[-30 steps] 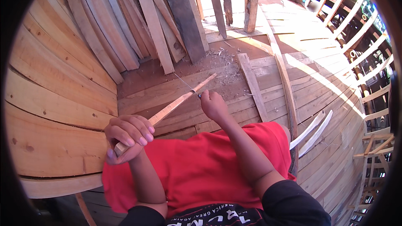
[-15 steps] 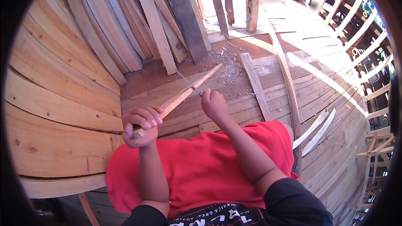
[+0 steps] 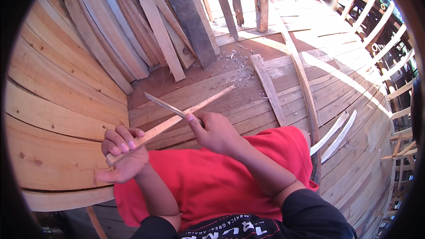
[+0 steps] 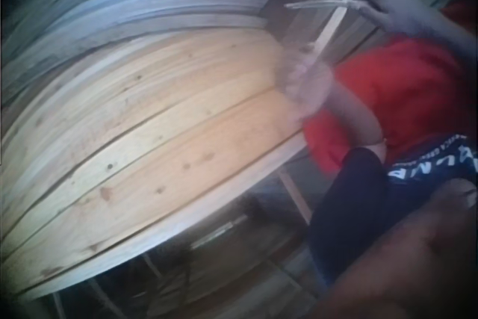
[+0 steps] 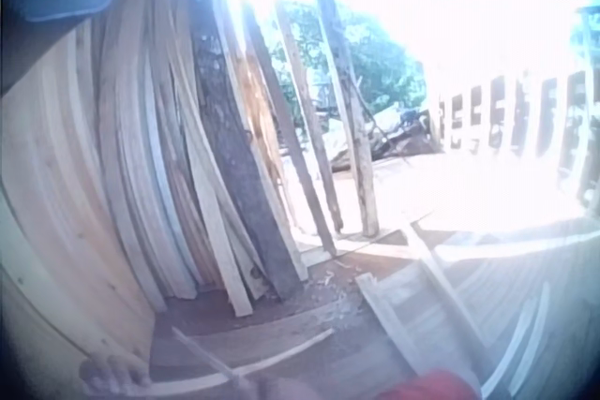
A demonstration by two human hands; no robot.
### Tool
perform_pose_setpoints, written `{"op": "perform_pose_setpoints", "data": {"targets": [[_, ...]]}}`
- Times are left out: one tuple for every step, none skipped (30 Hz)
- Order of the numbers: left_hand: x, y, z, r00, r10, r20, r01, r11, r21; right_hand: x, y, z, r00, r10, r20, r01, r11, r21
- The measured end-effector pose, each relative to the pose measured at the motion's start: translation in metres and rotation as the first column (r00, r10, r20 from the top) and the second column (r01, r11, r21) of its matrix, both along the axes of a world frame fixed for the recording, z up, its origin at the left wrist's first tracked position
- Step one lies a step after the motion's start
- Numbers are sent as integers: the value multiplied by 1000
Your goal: The person sits on a wooden floor and uses a knife to carve a small piece of wood. They hold the wood in their left hand and shave off thin strips with the knife in their right hand, creating a pointed tip.
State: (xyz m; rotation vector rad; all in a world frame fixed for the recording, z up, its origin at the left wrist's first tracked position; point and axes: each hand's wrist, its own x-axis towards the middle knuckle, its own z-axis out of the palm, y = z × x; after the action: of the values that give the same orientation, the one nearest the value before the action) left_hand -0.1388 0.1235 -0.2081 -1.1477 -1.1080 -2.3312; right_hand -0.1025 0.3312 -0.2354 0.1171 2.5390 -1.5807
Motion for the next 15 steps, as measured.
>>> {"op": "perform_pose_setpoints", "data": {"targets": [[-1, -6, 0, 1000, 1, 16, -1, 1000, -5, 3, -2, 1, 999, 32, -32, -32, 999, 5], [-2, -12, 0, 999, -1, 33, 1, 1000, -6, 5, -6, -2, 997, 18, -71, -19, 1000, -11], [-3, -17, -1, 999, -1, 49, 1, 1000, -7, 4, -11, -12, 994, 4, -110, -7, 1000, -27], [-5, -21, -3, 996, -7, 90, 6, 1000, 15, 2, -15, -23, 989, -10, -148, 3, 999, -44], [-8, -25, -5, 992, -13, 129, 8, 999, 37, -3, -15, -38, 990, -67, -127, 66, 998, -17], [-10, -30, -7, 986, -19, 168, 9, 998, 57, -11, -13, -58, 986, -126, -109, 128, 992, 9], [-14, -34, -8, 985, -35, 171, 25, 998, 64, -20, -8, -79, 977, -192, -95, 197, 980, 37], [-18, -36, -10, 984, -58, 171, 46, 996, 72, -32, 6, -111, 969, -239, -67, 241, 970, 34], [-22, -38, -12, 982, -80, 172, 67, 995, 80, -42, 22, -137, 958, -283, -37, 284, 958, 32], [-24, -41, -14, 981, -99, 167, 89, 994, 65, -46, 31, -145, 959, -283, -12, 284, 958, 43], [-25, -43, -13, 980, -117, 161, 111, 993, 50, -48, 37, -143, 959, -283, 13, 282, 958, 53], [-26, -44, -13, 978, -138, 155, 134, 990, 36, -49, 40, -141, 958, -284, 36, 281, 957, 65], [-26, -43, -13, 979, -140, 151, 137, 990, 30, -47, 35, -140, 967, -254, 22, 253, 967, 30], [-22, -43, -11, 980, -126, 154, 124, 992, 23, -39, 16, -122, 978, -208, 12, 208, 978, -5], [-18, -40, -8, 980, -118, 159, 117, 993, 20, -31, 4, -100, 986, -167, 3, 167, 985, -35]]}}
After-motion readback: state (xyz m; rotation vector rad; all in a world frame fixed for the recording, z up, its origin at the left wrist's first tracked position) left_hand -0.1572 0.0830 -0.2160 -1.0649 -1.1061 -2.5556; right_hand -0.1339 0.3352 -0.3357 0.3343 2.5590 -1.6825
